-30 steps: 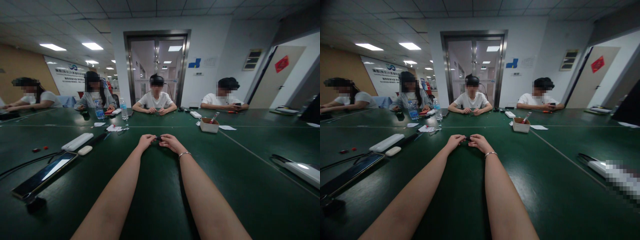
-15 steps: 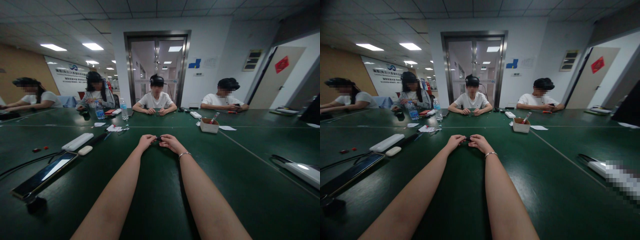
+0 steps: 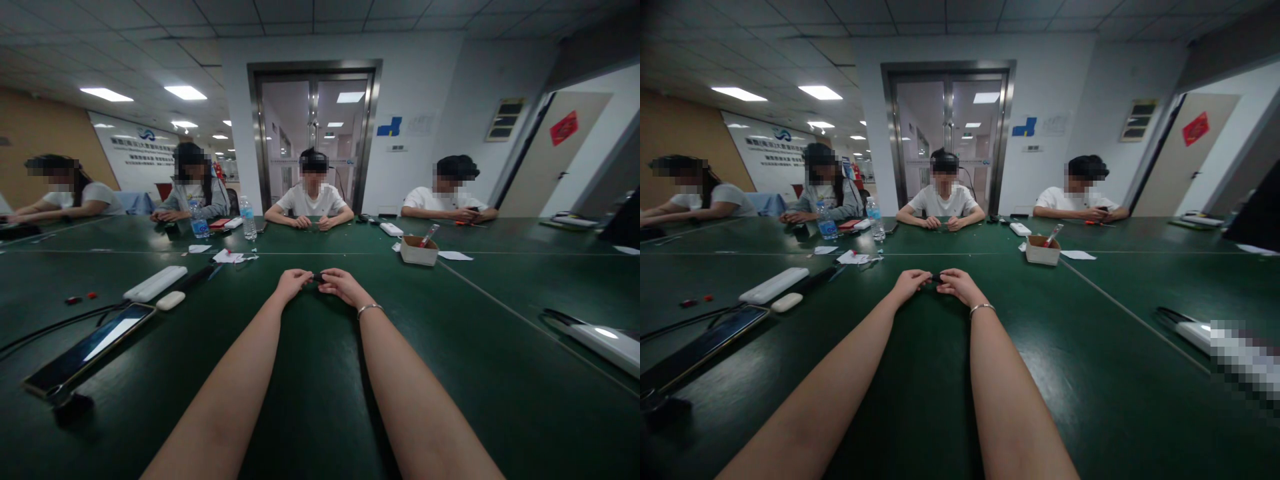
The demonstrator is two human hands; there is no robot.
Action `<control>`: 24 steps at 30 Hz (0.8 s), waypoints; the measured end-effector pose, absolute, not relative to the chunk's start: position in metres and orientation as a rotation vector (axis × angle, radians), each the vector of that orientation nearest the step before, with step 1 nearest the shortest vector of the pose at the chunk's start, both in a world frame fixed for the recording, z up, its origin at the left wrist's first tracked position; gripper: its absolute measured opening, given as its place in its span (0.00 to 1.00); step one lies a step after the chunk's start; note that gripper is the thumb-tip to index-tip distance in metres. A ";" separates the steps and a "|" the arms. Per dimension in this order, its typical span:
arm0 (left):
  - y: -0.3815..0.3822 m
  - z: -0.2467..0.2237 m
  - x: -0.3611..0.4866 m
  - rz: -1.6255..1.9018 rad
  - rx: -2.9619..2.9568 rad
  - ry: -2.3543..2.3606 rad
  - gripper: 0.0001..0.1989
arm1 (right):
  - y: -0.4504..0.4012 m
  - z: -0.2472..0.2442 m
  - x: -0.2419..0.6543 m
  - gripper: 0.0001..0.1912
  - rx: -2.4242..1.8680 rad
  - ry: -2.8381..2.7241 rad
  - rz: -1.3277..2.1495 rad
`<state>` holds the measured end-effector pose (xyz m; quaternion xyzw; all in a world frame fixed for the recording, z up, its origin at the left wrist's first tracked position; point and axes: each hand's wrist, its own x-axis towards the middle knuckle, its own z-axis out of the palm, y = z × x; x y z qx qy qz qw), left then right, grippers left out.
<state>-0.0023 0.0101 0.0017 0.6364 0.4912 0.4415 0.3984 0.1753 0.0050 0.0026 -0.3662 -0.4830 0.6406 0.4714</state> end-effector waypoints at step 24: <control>0.017 -0.008 -0.005 1.107 1.671 1.208 0.19 | 0.001 0.006 0.175 0.09 -0.900 -1.160 1.584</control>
